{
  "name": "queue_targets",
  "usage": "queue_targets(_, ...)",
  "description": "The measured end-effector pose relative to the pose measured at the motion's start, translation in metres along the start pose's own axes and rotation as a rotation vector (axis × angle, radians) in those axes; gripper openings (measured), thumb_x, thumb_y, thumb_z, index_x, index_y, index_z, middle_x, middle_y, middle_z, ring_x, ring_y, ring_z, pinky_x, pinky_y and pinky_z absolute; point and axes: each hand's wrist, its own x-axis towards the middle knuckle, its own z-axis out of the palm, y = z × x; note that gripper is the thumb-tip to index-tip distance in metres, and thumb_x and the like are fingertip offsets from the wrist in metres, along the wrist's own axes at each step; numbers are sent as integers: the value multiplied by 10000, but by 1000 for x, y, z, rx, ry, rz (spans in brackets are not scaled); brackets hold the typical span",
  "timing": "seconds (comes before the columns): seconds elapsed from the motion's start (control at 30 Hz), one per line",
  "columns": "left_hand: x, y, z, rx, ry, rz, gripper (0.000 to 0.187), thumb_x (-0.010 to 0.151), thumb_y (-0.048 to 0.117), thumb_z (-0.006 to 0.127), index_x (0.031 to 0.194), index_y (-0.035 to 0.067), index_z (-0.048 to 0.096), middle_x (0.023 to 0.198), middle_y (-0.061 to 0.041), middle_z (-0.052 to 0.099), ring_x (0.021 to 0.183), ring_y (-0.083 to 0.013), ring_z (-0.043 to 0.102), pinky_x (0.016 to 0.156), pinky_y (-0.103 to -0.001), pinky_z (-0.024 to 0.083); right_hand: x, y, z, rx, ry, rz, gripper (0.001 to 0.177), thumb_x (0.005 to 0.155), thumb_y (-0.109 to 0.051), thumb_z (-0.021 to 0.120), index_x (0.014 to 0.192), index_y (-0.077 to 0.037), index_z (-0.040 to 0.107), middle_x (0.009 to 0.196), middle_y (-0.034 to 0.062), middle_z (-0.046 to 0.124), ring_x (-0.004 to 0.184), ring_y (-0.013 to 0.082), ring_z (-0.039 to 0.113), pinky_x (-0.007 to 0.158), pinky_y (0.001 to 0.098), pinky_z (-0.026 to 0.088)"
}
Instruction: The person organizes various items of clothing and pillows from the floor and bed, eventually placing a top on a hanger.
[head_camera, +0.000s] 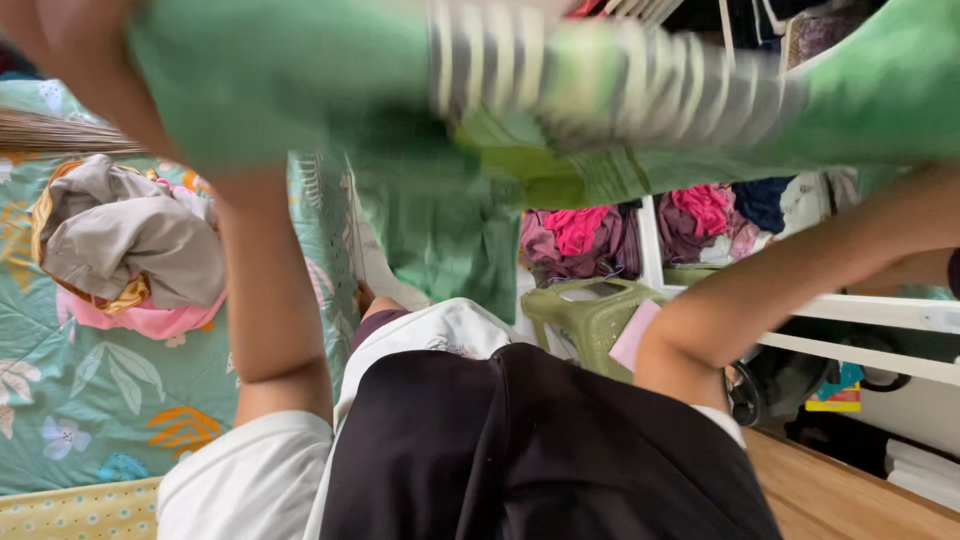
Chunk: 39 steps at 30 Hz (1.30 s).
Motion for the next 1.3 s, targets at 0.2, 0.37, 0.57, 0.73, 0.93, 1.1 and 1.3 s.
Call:
queue_targets(0.2, -58, 0, 33, 65, -546, -120, 272, 840, 23, 477, 1085, 69, 586, 904, -184, 561, 829, -363, 534, 751, -436, 413, -120, -60, 72, -31, -888, 127, 254, 971, -115, 411, 1203, -49, 489, 1015, 242, 565, 998, 373, 533, 885, 427, 411)
queue_targets(0.37, 2, 3, 23, 72, -135, -204, 125, 877, 24, 563, 836, -26, 456, 742, -146, 446, 732, -313, 442, 717, -407, 366, -41, -21, 73, 173, -450, 157, 419, 1050, -188, 364, 1402, 27, 289, 1462, 201, 282, 1380, 296, 257, 1152, 358, 174)
queue_targets(0.57, 0, 53, 4, -252, 360, 173, 346, 643, 51, 503, 974, -43, 461, 913, -202, 440, 866, -350, 407, 769, -464, 323, -56, -2, 61, 118, -44, 49, 281, 991, -201, 419, 1200, -15, 413, 1134, 135, 420, 1015, 254, 418, 878, 372, 331)
queue_targets(0.73, -54, 19, 44, -74, -614, -2, 239, 758, 18, 471, 993, 34, 506, 926, -190, 577, 860, -410, 524, 705, -473, 427, -197, -46, 89, 60, -935, -52, 156, 924, -166, 421, 1024, -62, 481, 833, 108, 488, 675, 236, 498, 609, 378, 404)
queue_targets(0.93, -12, -35, 43, 82, -256, 47, 201, 821, 25, 524, 1019, 32, 488, 873, -186, 562, 788, -411, 514, 669, -499, 382, -49, -92, 68, 1130, -749, 544, 285, 1102, -246, 401, 1294, -56, 307, 897, 54, 449, 547, 176, 521, 601, 348, 540)
queue_targets(1.1, -5, -70, 21, -12, 229, -35, 247, 850, -1, 513, 1095, -13, 488, 919, -136, 586, 860, -366, 513, 763, -470, 418, 41, -95, 2, 1115, -117, 562, 424, 945, -297, 449, 1285, -134, 255, 1107, 55, 520, 590, 168, 523, 687, 383, 570)
queue_targets(1.3, -110, -37, 79, -180, -446, -330, 238, 849, 6, 512, 1085, -13, 491, 923, -133, 585, 861, -349, 516, 767, -457, 422, 15, -28, 101, 363, -363, 272, 501, 919, -393, 396, 1318, -130, 244, 1186, 62, 491, 756, 180, 519, 748, 355, 525)
